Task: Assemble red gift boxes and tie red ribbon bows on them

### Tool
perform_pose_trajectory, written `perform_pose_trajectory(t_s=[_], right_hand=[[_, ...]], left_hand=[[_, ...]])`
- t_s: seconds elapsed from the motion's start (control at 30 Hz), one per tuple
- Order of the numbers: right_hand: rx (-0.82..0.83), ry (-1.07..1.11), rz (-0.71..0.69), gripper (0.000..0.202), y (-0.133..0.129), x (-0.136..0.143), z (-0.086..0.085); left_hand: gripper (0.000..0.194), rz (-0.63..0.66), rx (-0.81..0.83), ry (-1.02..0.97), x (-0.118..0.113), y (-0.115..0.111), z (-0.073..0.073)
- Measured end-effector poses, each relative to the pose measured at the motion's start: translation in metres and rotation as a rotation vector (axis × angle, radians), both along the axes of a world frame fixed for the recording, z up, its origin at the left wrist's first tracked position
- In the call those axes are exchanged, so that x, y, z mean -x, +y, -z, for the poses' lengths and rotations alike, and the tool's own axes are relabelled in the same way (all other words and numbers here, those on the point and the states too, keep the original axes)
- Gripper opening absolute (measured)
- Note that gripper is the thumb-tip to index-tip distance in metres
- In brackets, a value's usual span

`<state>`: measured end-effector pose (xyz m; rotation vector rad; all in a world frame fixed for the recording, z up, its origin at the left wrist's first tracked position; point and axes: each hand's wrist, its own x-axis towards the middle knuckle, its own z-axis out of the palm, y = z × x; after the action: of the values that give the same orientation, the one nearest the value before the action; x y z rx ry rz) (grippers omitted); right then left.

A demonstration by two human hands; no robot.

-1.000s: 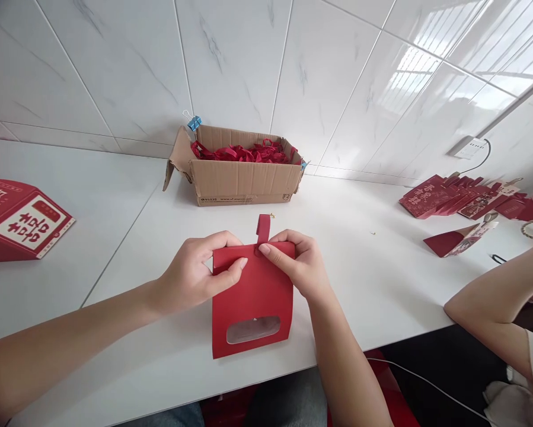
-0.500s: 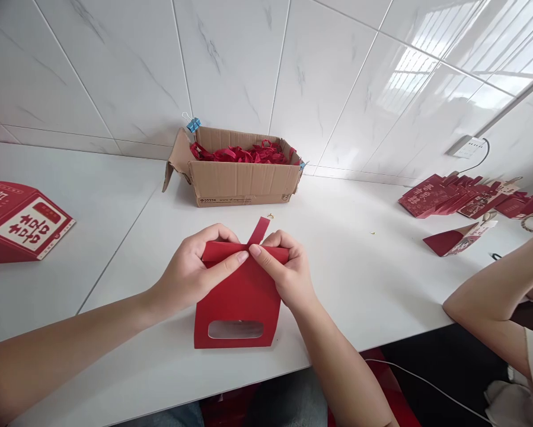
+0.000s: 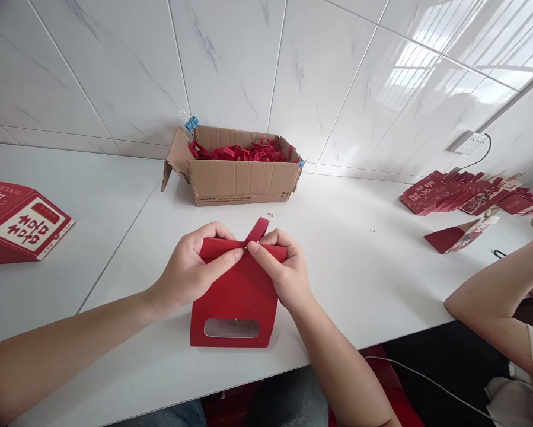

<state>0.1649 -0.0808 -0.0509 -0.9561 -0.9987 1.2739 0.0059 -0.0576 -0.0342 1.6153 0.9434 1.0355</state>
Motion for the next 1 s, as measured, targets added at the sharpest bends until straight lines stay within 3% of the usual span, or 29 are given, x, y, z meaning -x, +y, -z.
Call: perform_pose_trajectory(t_s=[0.43,0.57,0.63,0.7,0.77,0.87,1.0], right_hand=[[-0.006,-0.046,0.006,0.029,-0.003,0.0,-0.001],[-0.117,-0.038,0.118,0.021,0.002,-0.006,0.002],[-0.158,-0.053,0.18,0.024,0.007,-0.013,0.002],[-0.166,-0.107,0.136,0.034,0.01,-0.02,0.003],[-0.174,-0.152,-0.006,0.043,0.011,-0.026,0.003],[-0.246,-0.19,-0.205,0.039,0.006,-0.031,0.002],[-0.531,-0.338,-0.22,0.028,0.0,-0.031,-0.001]], left_hand=[[0.019,-0.002,0.042,0.008,0.001,0.001,0.001],[0.019,0.004,0.051,-0.025,0.002,-0.002,0.001],[0.018,0.017,0.055,-0.032,0.002,-0.004,0.001],[0.017,0.021,0.03,-0.033,0.002,-0.005,0.0],[0.015,0.004,-0.085,-0.016,0.003,-0.005,0.001],[0.01,-0.037,-0.474,0.031,0.005,-0.004,0.003],[0.013,-0.007,-1.042,0.108,0.009,0.003,0.008]])
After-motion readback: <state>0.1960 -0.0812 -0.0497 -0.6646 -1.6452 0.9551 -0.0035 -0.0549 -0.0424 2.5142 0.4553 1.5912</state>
